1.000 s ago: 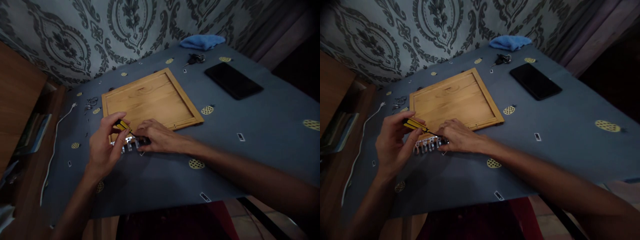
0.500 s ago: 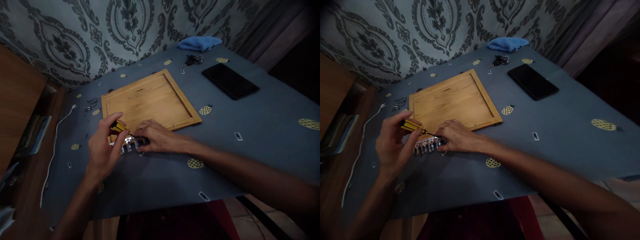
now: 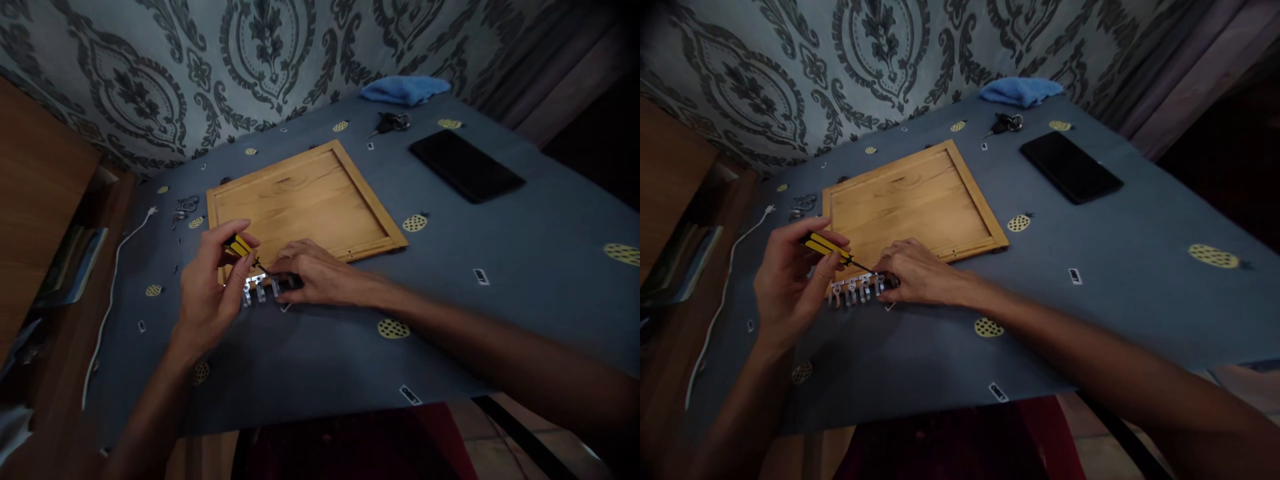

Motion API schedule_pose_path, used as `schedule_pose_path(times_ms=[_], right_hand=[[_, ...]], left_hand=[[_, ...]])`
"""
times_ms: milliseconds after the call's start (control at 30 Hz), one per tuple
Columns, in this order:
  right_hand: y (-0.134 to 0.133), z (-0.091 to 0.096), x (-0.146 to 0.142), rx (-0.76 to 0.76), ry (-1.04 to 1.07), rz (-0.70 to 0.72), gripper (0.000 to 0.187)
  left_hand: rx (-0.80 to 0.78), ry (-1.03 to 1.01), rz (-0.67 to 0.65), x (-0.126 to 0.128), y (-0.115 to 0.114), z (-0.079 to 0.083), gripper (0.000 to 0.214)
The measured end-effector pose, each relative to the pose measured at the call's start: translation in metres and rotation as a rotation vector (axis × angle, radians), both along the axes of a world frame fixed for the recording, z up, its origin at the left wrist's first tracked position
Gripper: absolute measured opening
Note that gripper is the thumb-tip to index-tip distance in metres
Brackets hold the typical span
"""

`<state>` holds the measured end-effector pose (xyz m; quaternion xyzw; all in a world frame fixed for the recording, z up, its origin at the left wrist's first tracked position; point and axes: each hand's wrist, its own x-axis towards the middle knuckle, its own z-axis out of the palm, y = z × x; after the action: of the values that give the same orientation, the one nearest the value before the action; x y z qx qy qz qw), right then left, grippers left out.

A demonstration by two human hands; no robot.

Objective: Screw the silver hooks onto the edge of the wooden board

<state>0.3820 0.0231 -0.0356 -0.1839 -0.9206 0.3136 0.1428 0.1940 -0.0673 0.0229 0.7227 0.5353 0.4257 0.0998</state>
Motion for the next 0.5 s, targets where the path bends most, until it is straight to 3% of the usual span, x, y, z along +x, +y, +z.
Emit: schedule_pose_path(times_ms=[300, 500], right_hand=[[0.0004, -0.0025, 0.0001, -0.015, 0.003, -0.004, 0.04], [0.0008, -0.0063, -0.0005, -0.007, 0.012, -0.006, 0.036]], left_hand=[[-0.019, -0.093, -0.043, -0.0008, 0.0013, -0.0086, 0.038], [0.015, -0.041, -0.059, -0.0017, 0.0022, -0.0091, 0.04]])
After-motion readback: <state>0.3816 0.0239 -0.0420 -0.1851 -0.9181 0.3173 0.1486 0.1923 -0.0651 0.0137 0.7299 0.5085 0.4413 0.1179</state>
